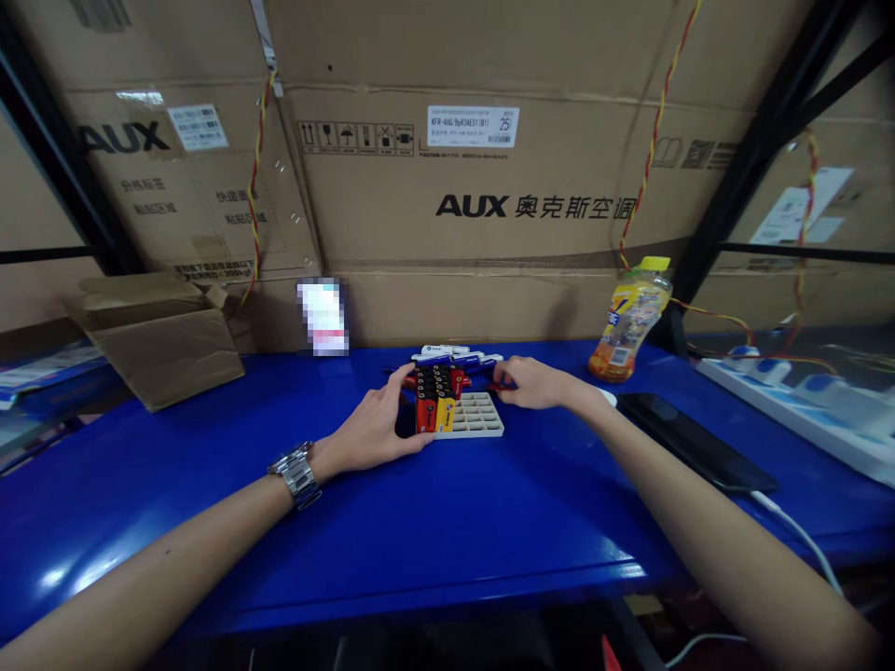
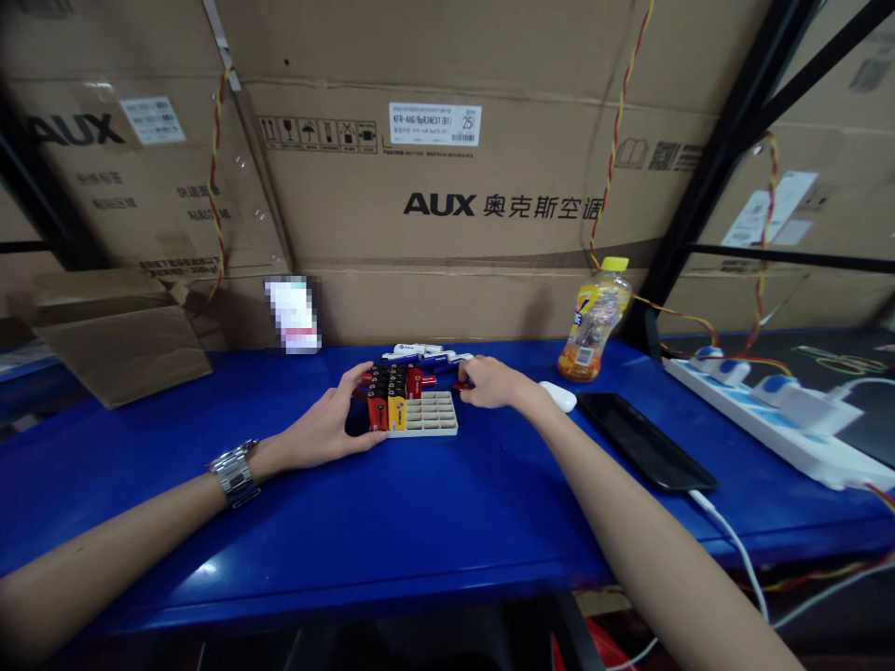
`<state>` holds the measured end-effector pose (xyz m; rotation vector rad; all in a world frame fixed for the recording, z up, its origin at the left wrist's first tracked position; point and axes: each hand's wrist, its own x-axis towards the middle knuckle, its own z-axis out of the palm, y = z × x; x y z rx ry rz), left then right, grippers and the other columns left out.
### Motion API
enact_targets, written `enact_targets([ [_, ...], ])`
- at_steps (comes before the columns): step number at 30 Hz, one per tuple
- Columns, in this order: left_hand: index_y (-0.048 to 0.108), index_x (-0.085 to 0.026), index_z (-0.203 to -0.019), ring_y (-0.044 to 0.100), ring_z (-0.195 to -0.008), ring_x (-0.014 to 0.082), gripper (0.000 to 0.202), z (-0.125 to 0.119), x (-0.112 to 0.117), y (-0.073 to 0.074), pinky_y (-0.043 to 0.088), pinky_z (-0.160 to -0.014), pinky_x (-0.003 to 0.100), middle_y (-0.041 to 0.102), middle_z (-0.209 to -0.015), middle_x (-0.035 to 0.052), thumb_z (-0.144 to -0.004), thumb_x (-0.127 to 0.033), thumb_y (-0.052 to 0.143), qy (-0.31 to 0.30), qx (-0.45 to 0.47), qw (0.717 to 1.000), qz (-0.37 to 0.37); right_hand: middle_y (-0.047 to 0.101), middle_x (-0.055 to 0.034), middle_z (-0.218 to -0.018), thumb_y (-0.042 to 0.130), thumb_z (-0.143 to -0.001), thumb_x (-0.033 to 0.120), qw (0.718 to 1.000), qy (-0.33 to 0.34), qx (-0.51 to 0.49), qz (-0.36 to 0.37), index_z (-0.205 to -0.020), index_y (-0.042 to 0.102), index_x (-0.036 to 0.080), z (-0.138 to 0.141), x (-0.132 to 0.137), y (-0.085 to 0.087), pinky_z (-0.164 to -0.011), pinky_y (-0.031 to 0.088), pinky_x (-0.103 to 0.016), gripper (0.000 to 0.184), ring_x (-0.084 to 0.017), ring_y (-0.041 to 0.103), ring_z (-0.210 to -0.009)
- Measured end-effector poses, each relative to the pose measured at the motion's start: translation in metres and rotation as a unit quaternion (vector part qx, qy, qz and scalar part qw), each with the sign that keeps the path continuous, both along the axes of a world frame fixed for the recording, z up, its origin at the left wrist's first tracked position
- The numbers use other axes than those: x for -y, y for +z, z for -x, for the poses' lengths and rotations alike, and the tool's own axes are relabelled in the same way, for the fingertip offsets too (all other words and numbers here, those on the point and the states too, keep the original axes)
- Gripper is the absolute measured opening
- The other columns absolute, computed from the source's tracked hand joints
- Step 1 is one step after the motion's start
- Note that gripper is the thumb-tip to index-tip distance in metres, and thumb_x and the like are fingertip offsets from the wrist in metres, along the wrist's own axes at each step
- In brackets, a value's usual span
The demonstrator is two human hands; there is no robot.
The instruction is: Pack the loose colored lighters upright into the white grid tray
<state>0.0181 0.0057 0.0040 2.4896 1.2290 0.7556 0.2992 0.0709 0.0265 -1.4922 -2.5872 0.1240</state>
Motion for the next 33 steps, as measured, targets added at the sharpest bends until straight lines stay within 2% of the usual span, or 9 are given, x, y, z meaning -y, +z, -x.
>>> enact_targets([
  [3, 0.012, -0.016, -0.146, 0.053, -0.118, 0.0390, 0.093, 0.000, 0.000, 0.000, 0.042, -0.097, 0.056, 0.048, -0.135, 0.0211, -0.076, -0.051, 0.063, 0.011, -0.006, 1.000, 0.007, 0.067, -0.0065, -0.076, 0.062, -0.073, 0.020, 0.999, -0.021, -0.002, 0.048, -0.078, 0.060, 0.019, -0.003, 0.001, 0.001, -0.057, 0.042, -0.031, 0.006, -0.019, 0.059, -0.064],
  [6, 0.012, -0.017, -0.146, 0.053, -0.118, 0.0391, 0.092, -0.001, 0.001, 0.001, 0.042, -0.098, 0.057, 0.048, -0.136, 0.0207, -0.077, -0.052, 0.063, 0.009, -0.008, 1.000, 0.001, 0.066, -0.0058, -0.070, 0.058, -0.079, 0.023, 0.998, -0.031, -0.049, 0.024, -0.079, 0.055, 0.019, -0.001, 0.002, 0.000, -0.054, 0.040, -0.031, 0.005, -0.017, 0.057, -0.059],
  [10, 0.012, -0.018, -0.146, 0.052, -0.120, 0.0392, 0.092, -0.001, 0.000, 0.000, 0.041, -0.098, 0.057, 0.048, -0.135, 0.0204, -0.077, -0.052, 0.063, 0.005, -0.009, 1.000, -0.009, 0.064, -0.0015, -0.063, 0.048, -0.089, 0.027, 0.985, -0.032, -0.168, -0.017, -0.102, 0.049, 0.018, 0.006, 0.002, -0.002, -0.054, 0.041, -0.030, 0.016, -0.016, 0.055, -0.054],
  [13, 0.012, -0.018, -0.145, 0.051, -0.122, 0.0389, 0.091, 0.000, -0.001, -0.001, 0.041, -0.099, 0.057, 0.046, -0.138, 0.0208, -0.077, -0.052, 0.063, 0.004, -0.010, 1.000, -0.011, 0.066, -0.0024, -0.073, 0.052, -0.088, 0.031, 0.973, 0.007, -0.228, -0.026, -0.113, 0.046, 0.017, 0.012, 0.002, -0.001, -0.059, 0.043, -0.030, 0.030, -0.016, 0.057, -0.061],
  [17, 0.012, -0.017, -0.145, 0.051, -0.121, 0.0382, 0.091, 0.000, 0.000, -0.001, 0.041, -0.099, 0.056, 0.046, -0.138, 0.0211, -0.078, -0.052, 0.062, 0.005, -0.011, 1.000, -0.006, 0.062, -0.0053, -0.075, 0.053, -0.087, 0.042, 0.963, 0.004, -0.253, -0.089, -0.086, 0.059, 0.018, 0.017, 0.003, 0.002, -0.066, 0.044, -0.033, 0.025, -0.018, 0.057, -0.070],
  [20, 0.011, -0.017, -0.145, 0.054, -0.119, 0.0369, 0.090, 0.000, 0.000, -0.001, 0.043, -0.098, 0.055, 0.050, -0.134, 0.0200, -0.078, -0.051, 0.062, 0.000, -0.007, 1.000, -0.005, 0.058, -0.0045, -0.073, 0.050, -0.088, 0.046, 0.948, -0.015, -0.298, -0.112, -0.077, 0.050, 0.020, 0.020, 0.006, 0.002, -0.066, 0.044, -0.034, 0.029, -0.018, 0.056, -0.071],
  [26, 0.011, -0.016, -0.145, 0.054, -0.118, 0.0387, 0.092, -0.001, 0.001, 0.001, 0.043, -0.096, 0.056, 0.050, -0.134, 0.0220, -0.078, -0.052, 0.061, 0.010, -0.020, 1.000, 0.001, 0.051, 0.0042, -0.067, 0.043, -0.090, 0.053, 0.868, -0.006, -0.492, 0.070, -0.095, 0.031, 0.026, 0.028, 0.013, 0.001, -0.044, 0.037, -0.025, 0.030, -0.009, 0.046, -0.044],
  [30, 0.010, -0.016, -0.146, 0.052, -0.119, 0.0397, 0.093, -0.002, 0.001, 0.003, 0.042, -0.097, 0.057, 0.050, -0.134, 0.0220, -0.077, -0.052, 0.061, 0.008, -0.018, 1.000, 0.006, 0.030, 0.0093, -0.053, 0.049, -0.086, 0.054, 0.812, -0.040, -0.572, 0.107, -0.088, 0.039, 0.025, 0.031, 0.015, 0.004, -0.036, 0.017, -0.021, 0.031, -0.006, 0.023, -0.037],
  [33, 0.010, -0.015, -0.146, 0.053, -0.118, 0.0393, 0.093, -0.002, 0.002, 0.005, 0.042, -0.096, 0.057, 0.050, -0.135, 0.0219, -0.077, -0.052, 0.061, 0.009, -0.021, 1.000, 0.018, 0.029, 0.0068, -0.047, 0.039, -0.087, 0.060, 0.765, -0.047, -0.618, 0.173, -0.071, 0.045, 0.021, 0.030, 0.012, 0.004, -0.035, 0.016, -0.023, 0.043, -0.007, 0.023, -0.037],
])
